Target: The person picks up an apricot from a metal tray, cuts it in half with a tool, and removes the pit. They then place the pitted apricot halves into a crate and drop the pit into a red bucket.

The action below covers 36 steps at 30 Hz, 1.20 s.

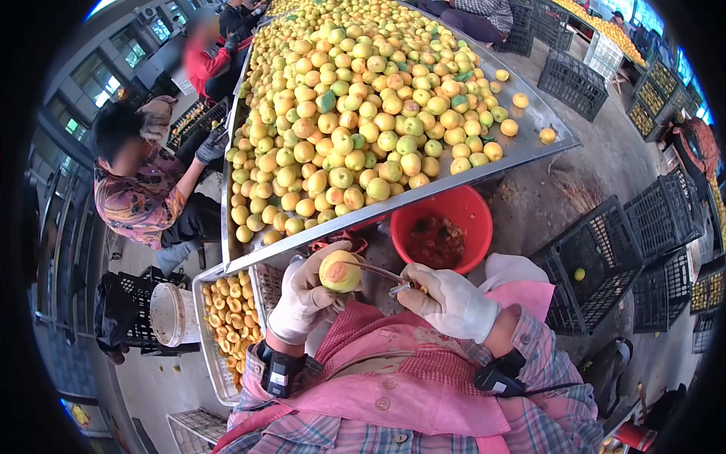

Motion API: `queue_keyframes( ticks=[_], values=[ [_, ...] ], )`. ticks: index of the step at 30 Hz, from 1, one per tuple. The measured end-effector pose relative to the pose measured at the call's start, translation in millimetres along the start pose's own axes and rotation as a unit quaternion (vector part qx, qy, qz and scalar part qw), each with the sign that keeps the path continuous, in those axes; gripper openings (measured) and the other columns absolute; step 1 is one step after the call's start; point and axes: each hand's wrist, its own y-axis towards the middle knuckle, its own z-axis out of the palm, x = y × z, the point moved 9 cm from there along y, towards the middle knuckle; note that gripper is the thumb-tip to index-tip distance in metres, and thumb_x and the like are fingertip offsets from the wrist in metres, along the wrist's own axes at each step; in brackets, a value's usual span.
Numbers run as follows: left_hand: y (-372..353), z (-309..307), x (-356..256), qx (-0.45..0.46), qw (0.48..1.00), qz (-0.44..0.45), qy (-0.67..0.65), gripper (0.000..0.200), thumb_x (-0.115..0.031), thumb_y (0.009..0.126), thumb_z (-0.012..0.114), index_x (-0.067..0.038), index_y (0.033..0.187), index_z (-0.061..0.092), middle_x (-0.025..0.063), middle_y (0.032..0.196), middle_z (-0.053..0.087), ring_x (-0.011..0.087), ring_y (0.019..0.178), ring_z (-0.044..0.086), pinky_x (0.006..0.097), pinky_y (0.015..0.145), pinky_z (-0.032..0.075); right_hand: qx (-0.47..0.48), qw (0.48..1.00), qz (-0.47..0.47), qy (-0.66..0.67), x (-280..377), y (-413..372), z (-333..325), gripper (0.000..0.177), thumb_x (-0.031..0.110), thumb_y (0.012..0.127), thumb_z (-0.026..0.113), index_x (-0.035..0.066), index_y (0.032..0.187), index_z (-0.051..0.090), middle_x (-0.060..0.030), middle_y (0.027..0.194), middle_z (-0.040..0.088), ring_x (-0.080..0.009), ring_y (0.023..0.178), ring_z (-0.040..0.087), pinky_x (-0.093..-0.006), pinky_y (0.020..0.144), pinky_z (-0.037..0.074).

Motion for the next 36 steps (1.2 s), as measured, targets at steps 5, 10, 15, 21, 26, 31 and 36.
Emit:
queue_keyframes(
  ticks=[5,10,15,21,26,31,36],
  values=[
    [2,-3,2,0.001,1.000,0.003,-0.024,0.092,-0.029,0.070,0.085,-0.001,0.142,0.036,0.0074,0.122,0.058,0.0186,0.103,0.061,0.0273,0.083,0.051,-0.001,1.000,-0.002,-0.002,3,1,-1,0.034,0.033,0.097,0.054,-0.001,0.099,0.052,-0.0189,0.080,0.054,-0.0381,0.072,0.057,-0.0396,0.064,0.044],
    [3,-3,4,0.006,0.999,0.004,-0.035,0.093,-0.027,0.068,0.086,-0.001,0.142,0.037,0.0076,0.123,0.058,0.0198,0.107,0.060,0.0321,0.094,0.048,0.004,1.000,0.021,-0.004,2,1,-2,0.034,0.034,0.097,0.053,0.000,0.099,0.052,-0.0196,0.076,0.054,-0.0397,0.071,0.057,-0.0396,0.063,0.044],
    [6,-5,6,-0.010,1.000,0.009,0.025,0.088,-0.023,0.069,0.086,-0.001,0.141,0.039,0.0078,0.125,0.058,0.0186,0.111,0.059,0.0327,0.098,0.046,0.011,0.998,0.041,-0.037,1,-5,-4,0.035,0.036,0.098,0.051,0.002,0.100,0.054,-0.0201,0.074,0.055,-0.0396,0.071,0.058,-0.0399,0.063,0.044],
    [10,-1,-1,-0.081,0.995,0.058,0.021,0.087,-0.029,0.063,0.090,0.001,0.133,0.049,0.0097,0.112,0.064,0.0156,0.089,0.066,0.0229,0.073,0.054,0.014,0.996,0.082,0.039,-19,-7,5,0.039,0.039,0.099,0.048,0.002,0.105,0.055,-0.0159,0.069,0.056,-0.0326,0.064,0.057,-0.0388,0.061,0.043],
    [11,-3,6,-0.109,0.992,0.062,0.031,0.093,-0.035,0.061,0.090,0.000,0.135,0.046,0.0090,0.116,0.062,0.0174,0.095,0.065,0.0268,0.078,0.055,0.044,0.979,0.156,0.124,-30,-10,16,0.040,0.040,0.100,0.047,0.001,0.109,0.056,-0.0069,0.065,0.052,-0.0145,0.060,0.050,-0.0324,0.059,0.041],
    [8,-2,7,-0.098,0.994,0.048,0.018,0.093,-0.038,0.061,0.089,0.001,0.133,0.045,0.0094,0.114,0.063,0.0181,0.094,0.066,0.0278,0.078,0.055,0.045,0.969,0.186,0.153,-25,-11,18,0.039,0.039,0.101,0.046,0.002,0.107,0.056,-0.0020,0.062,0.049,-0.0099,0.059,0.045,-0.0279,0.058,0.040],
    [12,1,8,-0.084,0.992,0.094,0.026,0.076,-0.014,0.072,0.083,-0.004,0.136,0.043,0.0062,0.118,0.060,0.0156,0.098,0.062,0.0268,0.085,0.053,0.073,0.918,0.240,0.309,-30,-16,32,0.039,0.040,0.102,0.043,0.003,0.099,0.053,0.0004,0.058,0.045,-0.0095,0.046,0.044,-0.0257,0.043,0.040]
  ],
)
